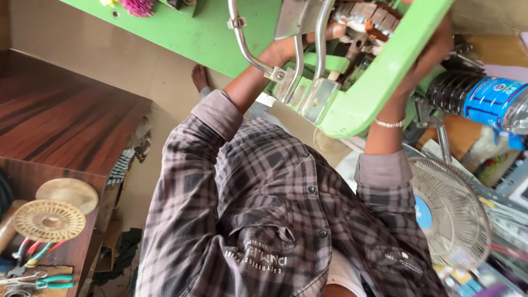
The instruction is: The person operates a green industrial machine, pressing buttons and adjusting a copper-wound component by hand. They repeatedly remove and reinsert the component while manipulating the machine's levers and controls.
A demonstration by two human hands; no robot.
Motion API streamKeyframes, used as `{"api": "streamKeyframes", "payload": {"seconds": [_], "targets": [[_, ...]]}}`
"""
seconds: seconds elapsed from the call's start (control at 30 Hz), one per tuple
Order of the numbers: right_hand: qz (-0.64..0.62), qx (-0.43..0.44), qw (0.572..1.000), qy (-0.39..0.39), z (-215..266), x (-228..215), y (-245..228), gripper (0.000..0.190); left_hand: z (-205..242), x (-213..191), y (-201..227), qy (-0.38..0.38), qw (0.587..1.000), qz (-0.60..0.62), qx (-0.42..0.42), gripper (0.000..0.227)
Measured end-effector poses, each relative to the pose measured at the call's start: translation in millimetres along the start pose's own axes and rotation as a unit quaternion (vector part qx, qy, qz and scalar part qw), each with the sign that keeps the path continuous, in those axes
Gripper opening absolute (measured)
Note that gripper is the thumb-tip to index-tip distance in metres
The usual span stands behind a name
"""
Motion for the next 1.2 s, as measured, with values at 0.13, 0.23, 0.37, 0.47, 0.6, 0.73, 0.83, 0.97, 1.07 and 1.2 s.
{"api": "streamKeyframes", "payload": {"seconds": [0.13,0.23,0.37,0.47,0.6,0.73,0.83,0.97,1.07,1.2], "targets": [[-0.013,-0.001,0.996,-0.087,24,14,1,0.037,-3,9,-6,0.024,0.997,0.069,0.010,0.045],[-0.022,-0.007,0.995,-0.096,25,17,1,0.038,2,3,11,0.053,0.997,0.022,0.046,0.047],[-0.034,-0.017,0.995,-0.094,11,23,-4,0.039,3,4,32,0.035,0.988,0.116,0.097,0.050],[-0.036,-0.019,0.995,-0.091,5,23,-7,0.040,7,3,45,0.023,0.983,0.033,0.181,0.048],[-0.033,-0.020,0.995,-0.093,1,19,-8,0.041,4,4,29,-0.002,0.990,0.094,0.106,0.053],[-0.039,-0.030,0.994,-0.095,-6,20,-8,0.042,1,9,35,-0.101,0.973,0.160,0.132,0.058],[-0.043,-0.035,0.994,-0.098,-9,24,-8,0.043,3,10,42,-0.094,0.972,0.164,0.140,0.054],[-0.044,-0.041,0.993,-0.103,-14,27,-11,0.045,5,6,48,-0.046,0.990,0.072,0.114,0.056],[-0.043,-0.048,0.992,-0.109,-16,29,-14,0.046,4,3,48,-0.029,0.990,0.051,0.130,0.057],[-0.045,-0.048,0.992,-0.110,-18,32,-14,0.047,4,0,42,-0.001,0.989,0.008,0.148,0.060]]}}
Point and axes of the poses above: each hand's wrist, its own z-axis away from the middle knuckle, its own x-axis out of the palm, y = z × x, the point moved 6 cm from there along -z, towards the middle knuckle, and after that the axes turned 10 degrees about -y, right-handed, at the moved point
